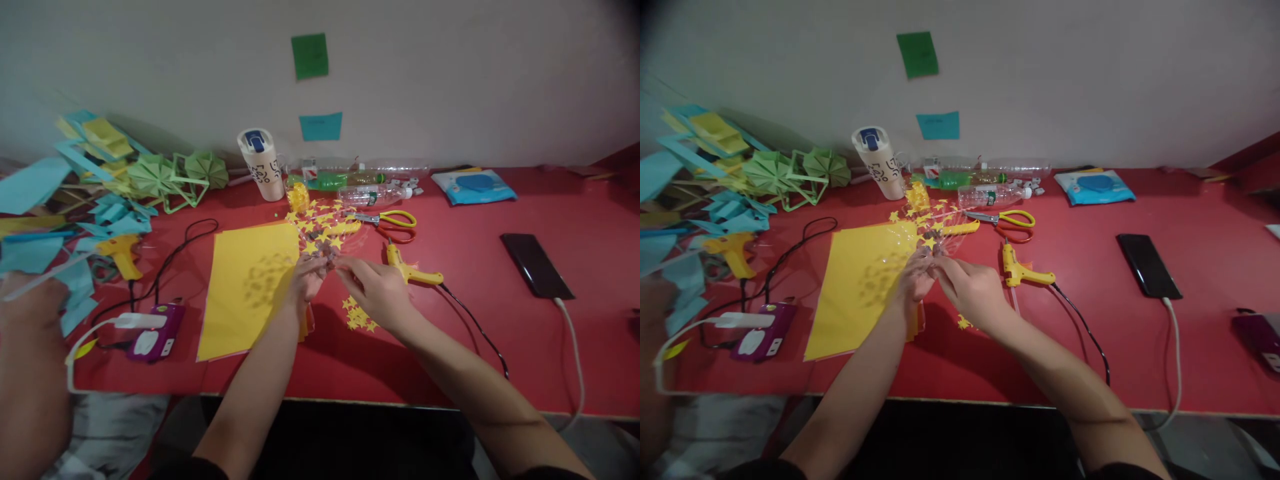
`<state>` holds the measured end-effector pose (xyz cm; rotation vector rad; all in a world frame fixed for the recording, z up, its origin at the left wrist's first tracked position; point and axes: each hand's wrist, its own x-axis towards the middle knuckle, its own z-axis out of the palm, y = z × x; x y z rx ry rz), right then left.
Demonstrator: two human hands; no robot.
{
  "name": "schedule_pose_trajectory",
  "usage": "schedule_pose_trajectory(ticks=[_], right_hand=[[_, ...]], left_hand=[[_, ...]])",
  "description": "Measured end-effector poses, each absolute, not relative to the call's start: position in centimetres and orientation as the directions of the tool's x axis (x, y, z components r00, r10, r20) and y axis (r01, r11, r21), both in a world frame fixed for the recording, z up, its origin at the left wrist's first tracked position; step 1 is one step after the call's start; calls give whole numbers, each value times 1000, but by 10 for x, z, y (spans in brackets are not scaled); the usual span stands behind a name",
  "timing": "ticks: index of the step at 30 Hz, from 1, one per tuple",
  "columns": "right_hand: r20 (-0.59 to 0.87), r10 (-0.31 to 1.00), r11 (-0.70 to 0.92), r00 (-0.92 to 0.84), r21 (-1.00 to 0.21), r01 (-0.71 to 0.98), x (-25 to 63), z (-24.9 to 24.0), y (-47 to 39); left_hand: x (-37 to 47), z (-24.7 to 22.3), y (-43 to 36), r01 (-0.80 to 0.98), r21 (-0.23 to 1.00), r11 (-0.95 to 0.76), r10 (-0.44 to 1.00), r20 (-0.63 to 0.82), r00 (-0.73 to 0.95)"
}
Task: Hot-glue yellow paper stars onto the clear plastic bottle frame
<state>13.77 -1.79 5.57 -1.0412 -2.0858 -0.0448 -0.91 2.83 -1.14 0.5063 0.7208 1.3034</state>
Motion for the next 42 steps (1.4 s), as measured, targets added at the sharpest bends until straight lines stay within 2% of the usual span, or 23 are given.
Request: schedule_pose_trajectory(ticks=[9,12,18,26,32,35,37,39,42], right_hand=[[581,682,659,-445,-224,718,138,53,-18],[556,706,641,-438,-239,730,139,53,-18],[583,718,637,-380,-330,697,140,59,-20],[657,660,654,-364,-264,709,139,68,-22],[696,631,683,-342,-291,669,141,81,-27],[765,589,713,-260,-341,613,149,90,-34],[762,627,673,-160,-427,604,156,95,-36],[717,696,599,-39,-550,582,164,96,-31],[561,824,443,78,-724,529,173,92,-14]], left_hand=[[-16,-11,31,-692,702,172,985,-146,97],[-15,-11,31,-668,721,183,983,-137,121],[-13,-15,32,-636,751,178,984,-135,116],[-14,-14,31,-637,749,181,983,-129,127],[-15,-16,31,-665,728,169,985,-100,140],[-15,-18,30,-677,717,167,986,-114,122],[-15,-19,31,-673,716,188,982,-140,126],[-15,-23,32,-678,709,192,981,-142,129],[-17,-31,34,-688,708,157,986,-146,75]])
